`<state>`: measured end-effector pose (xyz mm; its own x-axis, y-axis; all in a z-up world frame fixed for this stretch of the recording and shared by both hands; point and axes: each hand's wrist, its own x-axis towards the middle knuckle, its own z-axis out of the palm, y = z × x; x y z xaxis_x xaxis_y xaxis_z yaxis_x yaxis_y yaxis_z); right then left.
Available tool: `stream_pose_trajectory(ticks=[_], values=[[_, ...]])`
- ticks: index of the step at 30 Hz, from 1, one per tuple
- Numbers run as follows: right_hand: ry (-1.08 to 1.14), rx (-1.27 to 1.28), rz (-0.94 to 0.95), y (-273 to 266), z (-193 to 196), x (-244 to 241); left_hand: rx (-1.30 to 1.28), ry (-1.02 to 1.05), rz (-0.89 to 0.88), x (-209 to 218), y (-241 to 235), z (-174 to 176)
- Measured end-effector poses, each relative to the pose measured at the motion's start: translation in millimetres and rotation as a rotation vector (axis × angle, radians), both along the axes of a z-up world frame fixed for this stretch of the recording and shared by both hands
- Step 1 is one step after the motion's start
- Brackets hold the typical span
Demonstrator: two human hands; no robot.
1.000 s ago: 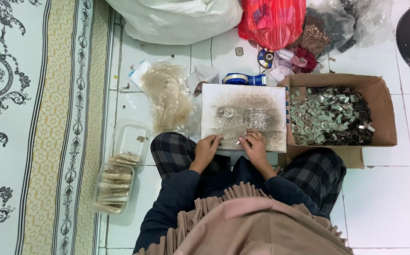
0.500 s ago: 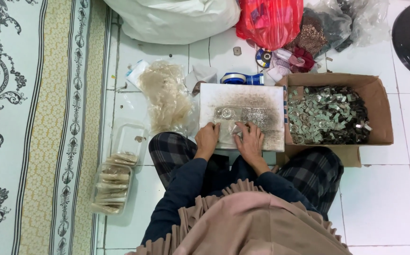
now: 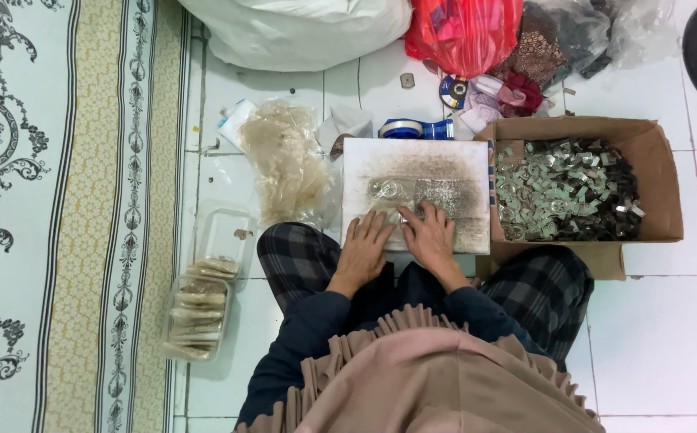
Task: Sorting and arranging small metal components from a bulk box into specific patterns on a template and into small bags.
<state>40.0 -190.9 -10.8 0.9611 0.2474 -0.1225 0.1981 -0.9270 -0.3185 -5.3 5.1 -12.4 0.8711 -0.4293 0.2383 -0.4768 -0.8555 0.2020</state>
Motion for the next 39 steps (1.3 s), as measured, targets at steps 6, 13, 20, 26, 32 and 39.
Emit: stream_pose_trajectory(ticks=[6, 13, 20, 26, 32, 39], values=[[0.025, -0.001, 0.02, -5, -1, 1, -0.039, 0.034, -0.05, 11, 4, -29], [-0.125, 0.081, 0.26, -15, -2, -13, -0.046, -0.001, -0.035, 16, 14, -27], [-0.189, 0.028, 0.289, -23, -21, -6, -0.05, 0.047, -0.062, 23, 21, -31], [-0.258, 0.08, 0.258, -28, -31, -1, -0.108, 0.112, -0.052, 26, 25, -30], [-0.213, 0.349, 0.179, -30, -12, 7, -0.431, 0.353, 0.077, 25, 21, 6], [-0.057, 0.609, 0.015, -30, -18, 26, -0.58, 0.472, 0.252, 38, 18, -1]])
